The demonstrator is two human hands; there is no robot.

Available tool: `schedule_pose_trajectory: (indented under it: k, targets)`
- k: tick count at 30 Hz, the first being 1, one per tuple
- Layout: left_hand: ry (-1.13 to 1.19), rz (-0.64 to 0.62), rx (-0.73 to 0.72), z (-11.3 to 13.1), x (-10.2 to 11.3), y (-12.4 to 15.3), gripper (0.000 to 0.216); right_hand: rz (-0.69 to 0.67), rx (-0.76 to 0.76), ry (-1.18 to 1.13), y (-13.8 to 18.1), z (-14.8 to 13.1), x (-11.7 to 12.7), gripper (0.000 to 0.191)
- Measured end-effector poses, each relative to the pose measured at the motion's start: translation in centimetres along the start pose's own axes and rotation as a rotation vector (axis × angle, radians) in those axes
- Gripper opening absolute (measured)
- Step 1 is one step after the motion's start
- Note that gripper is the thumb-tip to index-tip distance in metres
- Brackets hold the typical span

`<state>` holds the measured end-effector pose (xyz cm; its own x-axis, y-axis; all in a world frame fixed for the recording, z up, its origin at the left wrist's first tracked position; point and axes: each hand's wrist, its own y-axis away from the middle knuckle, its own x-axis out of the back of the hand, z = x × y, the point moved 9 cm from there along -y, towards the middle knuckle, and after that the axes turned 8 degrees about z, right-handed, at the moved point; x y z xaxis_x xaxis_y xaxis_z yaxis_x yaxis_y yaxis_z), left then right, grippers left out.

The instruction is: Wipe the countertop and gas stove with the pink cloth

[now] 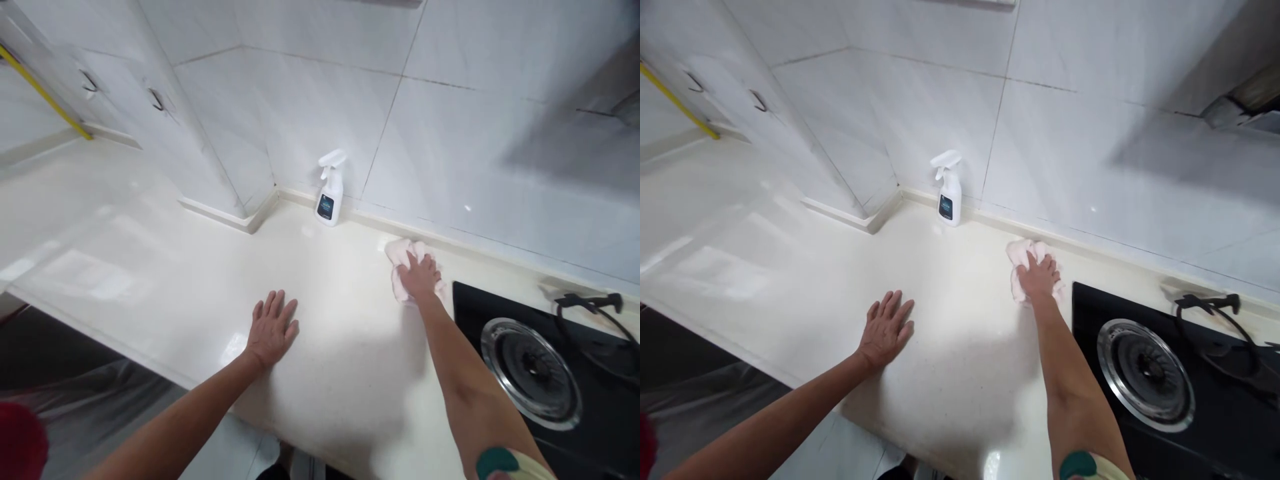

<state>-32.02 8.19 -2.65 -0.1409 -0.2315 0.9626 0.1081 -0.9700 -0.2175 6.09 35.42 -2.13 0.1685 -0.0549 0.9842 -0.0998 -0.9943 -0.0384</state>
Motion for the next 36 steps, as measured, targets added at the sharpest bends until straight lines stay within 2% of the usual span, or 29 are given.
schedule_pose_trajectory:
  k: [3,5,7,10,12,14,16,18,19,21,24,26,27,29,32,34,36]
  targets:
    - [0.005,0.022,-0.014,0.1,0.3,0.1,0.050,-0.057,0.153,-0.026,0.3,-5.5,-1.1,0.061]
    - [0.005,0.018,-0.005,0.1,0.4,0.1,0.048,-0.076,0.281,-0.036,3.1,-9.2,-1.7,0.060]
    - [0.009,0.001,0.011,0.0,0.4,0.0,0.047,-0.086,0.415,-0.061,7.7,-12.6,-2.1,0.058]
    - [0.025,-0.026,0.024,0.0,0.5,-0.3,0.049,-0.097,0.587,-0.136,17.2,-15.8,-2.0,0.055]
    - [0.033,-0.040,0.026,0.2,0.6,-0.4,0.050,-0.073,0.663,-0.197,24.1,-16.4,-1.3,0.052]
    - [0.037,-0.051,0.029,0.3,0.6,-0.5,0.051,-0.071,0.722,-0.252,30.7,-15.6,-0.7,0.051]
    - [0.041,-0.054,0.032,0.4,0.6,-0.5,0.051,-0.093,0.787,-0.292,35.9,-13.6,-0.3,0.050]
    - [0.045,-0.046,0.035,0.4,0.6,-0.6,0.051,-0.107,0.830,-0.299,38.8,-10.3,-0.2,0.050]
    - [0.047,-0.041,0.037,0.4,0.6,-0.6,0.051,-0.094,0.820,-0.285,39.1,-8.1,-0.1,0.049]
    - [0.051,-0.030,0.041,0.5,0.6,-0.6,0.051,-0.021,0.713,-0.231,37.1,-3.0,0.1,0.044]
    - [0.057,-0.027,0.044,0.6,0.6,-0.7,0.051,0.117,0.426,-0.130,30.2,4.5,1.1,0.046]
    - [0.062,-0.034,0.046,0.7,0.6,-0.7,0.051,0.162,0.244,-0.072,24.9,7.6,1.7,0.057]
    - [0.065,-0.038,0.048,0.7,0.5,-0.7,0.051,0.158,0.167,-0.048,22.3,8.3,1.7,0.062]
    - [0.071,-0.045,0.052,0.8,0.5,-0.7,0.051,0.106,0.054,-0.010,18.2,7.8,1.4,0.068]
    - [0.078,-0.061,0.061,0.7,0.4,-0.7,0.051,0.045,0.017,0.006,15.2,3.8,0.6,0.068]
    - [0.082,-0.080,0.064,0.7,0.3,-0.7,0.052,0.020,0.107,0.005,16.0,-0.4,0.0,0.065]
    - [0.086,-0.094,0.063,0.7,0.2,-0.7,0.052,-0.010,0.251,-0.001,18.9,-4.6,-0.6,0.061]
